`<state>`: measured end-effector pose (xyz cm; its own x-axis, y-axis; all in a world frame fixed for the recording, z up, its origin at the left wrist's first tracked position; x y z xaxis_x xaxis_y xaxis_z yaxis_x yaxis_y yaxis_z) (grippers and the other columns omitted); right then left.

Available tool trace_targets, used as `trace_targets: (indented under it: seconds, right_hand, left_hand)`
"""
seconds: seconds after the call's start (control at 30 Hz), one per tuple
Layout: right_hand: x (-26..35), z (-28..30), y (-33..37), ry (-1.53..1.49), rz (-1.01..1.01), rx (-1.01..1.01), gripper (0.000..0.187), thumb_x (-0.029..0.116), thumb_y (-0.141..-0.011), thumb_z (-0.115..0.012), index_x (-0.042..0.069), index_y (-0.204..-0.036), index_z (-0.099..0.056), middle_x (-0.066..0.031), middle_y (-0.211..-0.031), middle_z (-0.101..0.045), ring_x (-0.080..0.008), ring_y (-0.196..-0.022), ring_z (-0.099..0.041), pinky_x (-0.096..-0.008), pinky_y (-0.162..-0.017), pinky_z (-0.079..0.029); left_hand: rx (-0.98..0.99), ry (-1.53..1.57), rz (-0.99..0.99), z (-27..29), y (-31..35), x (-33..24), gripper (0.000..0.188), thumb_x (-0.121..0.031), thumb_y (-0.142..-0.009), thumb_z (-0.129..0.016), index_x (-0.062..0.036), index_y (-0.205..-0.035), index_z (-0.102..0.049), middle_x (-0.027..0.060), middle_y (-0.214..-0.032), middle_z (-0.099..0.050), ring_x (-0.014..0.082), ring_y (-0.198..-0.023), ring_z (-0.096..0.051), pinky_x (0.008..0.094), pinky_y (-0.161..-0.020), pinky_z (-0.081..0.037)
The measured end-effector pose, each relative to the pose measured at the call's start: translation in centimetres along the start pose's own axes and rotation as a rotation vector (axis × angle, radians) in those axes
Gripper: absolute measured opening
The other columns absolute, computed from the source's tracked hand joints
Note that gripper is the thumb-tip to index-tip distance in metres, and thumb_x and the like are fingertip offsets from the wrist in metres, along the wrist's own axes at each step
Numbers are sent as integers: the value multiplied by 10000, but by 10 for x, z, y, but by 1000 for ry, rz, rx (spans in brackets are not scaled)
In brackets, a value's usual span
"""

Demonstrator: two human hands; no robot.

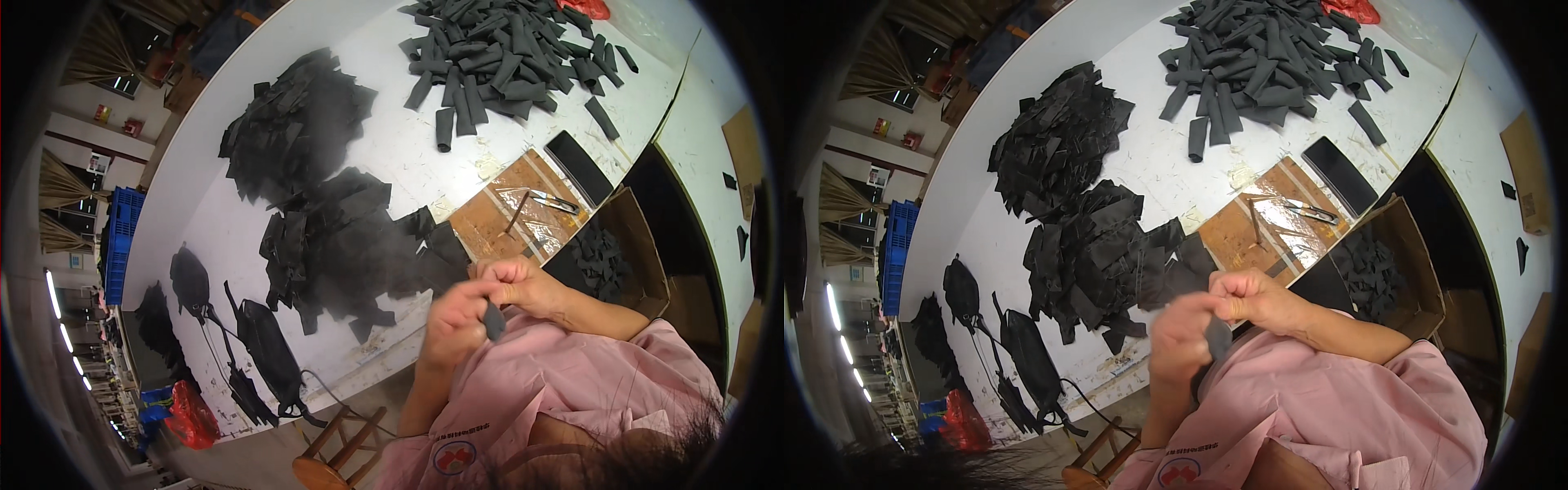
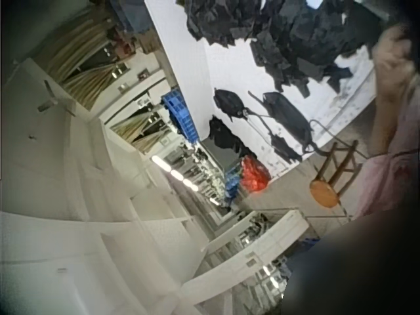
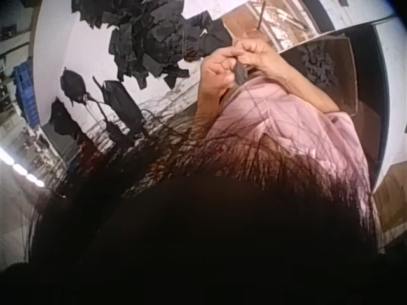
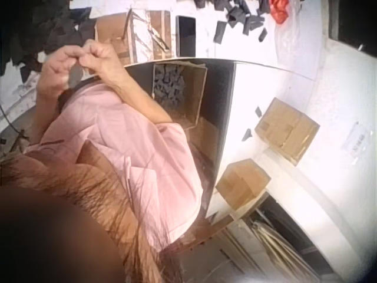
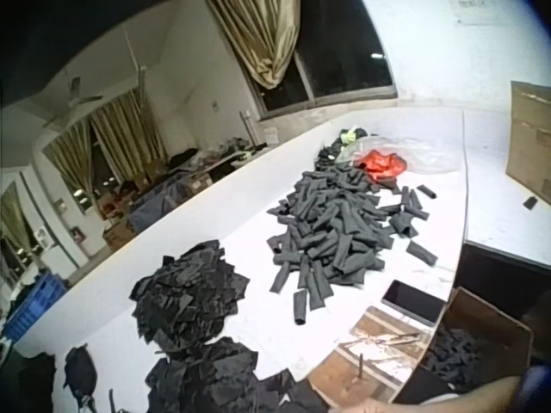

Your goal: Rolling and stacking small rectangular foam pieces for assembly.

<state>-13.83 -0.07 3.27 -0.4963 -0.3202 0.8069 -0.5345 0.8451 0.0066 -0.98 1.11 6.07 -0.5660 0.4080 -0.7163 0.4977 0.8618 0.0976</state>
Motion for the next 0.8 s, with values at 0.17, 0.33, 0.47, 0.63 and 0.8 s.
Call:
trace_targets:
  seconds: [0.17, 0.33, 0.47, 0.63, 0.8]
  right_hand:
    - [23, 5, 7, -86, -14, -192, 130, 147, -819, -550, 29, -771, -529, 2, -879, -496, -64, -711, -470, -199, -616, -393]
    - [64, 3, 13, 633, 368, -285, 154, 141, -809, -544, 16, -733, -496, -47, -753, -521, -125, -622, -493, -241, -551, -396]
    - [90, -1, 14, 954, 371, -398, 165, 130, -811, -529, 2, -721, -477, -47, -673, -483, -137, -597, -455, -269, -531, -367]
    - [130, -5, 3, 630, 221, -305, 218, 212, -837, -513, 47, -707, -455, 28, -654, -399, -43, -560, -373, -208, -473, -309]
    - [113, 42, -17, 402, -14, -312, 258, 252, -841, -517, 58, -677, -468, 23, -578, -409, -47, -461, -348, -182, -397, -262]
  left_hand:
    - [-181, -436, -43, -34, -3, -8, 415, 109, -639, -547, 74, -1046, -476, 41, -778, -521, 70, -657, -478, 170, -589, -382]
    - [-342, -1027, -591, -36, -24, 4, 150, 25, -773, -552, 12, -919, -518, 71, -929, -546, 54, -633, -489, 151, -547, -404]
    - [-412, -505, -237, -52, -38, -3, 108, 51, -774, -507, 16, -870, -474, 124, -889, -554, 102, -694, -527, 204, -544, -445]
    - [-151, 261, 79, -62, -71, -24, 177, -91, -867, -392, 12, -1010, -413, 168, -938, -543, 80, -525, -519, 157, -377, -361]
    - [235, 1015, 230, -51, -103, -11, 249, -65, -874, -346, 1, -1111, -387, 172, -900, -552, 36, -303, -323, 162, -277, -222]
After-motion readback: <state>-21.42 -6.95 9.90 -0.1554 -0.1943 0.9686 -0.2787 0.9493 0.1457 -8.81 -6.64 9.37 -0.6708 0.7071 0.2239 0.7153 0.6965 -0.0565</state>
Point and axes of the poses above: each hand's wrist, its own y-axis away from the middle knuckle, its own z-axis out of the back of the hand, x = y × z, the point moved 3 cm from there along -y, towards the middle knuckle
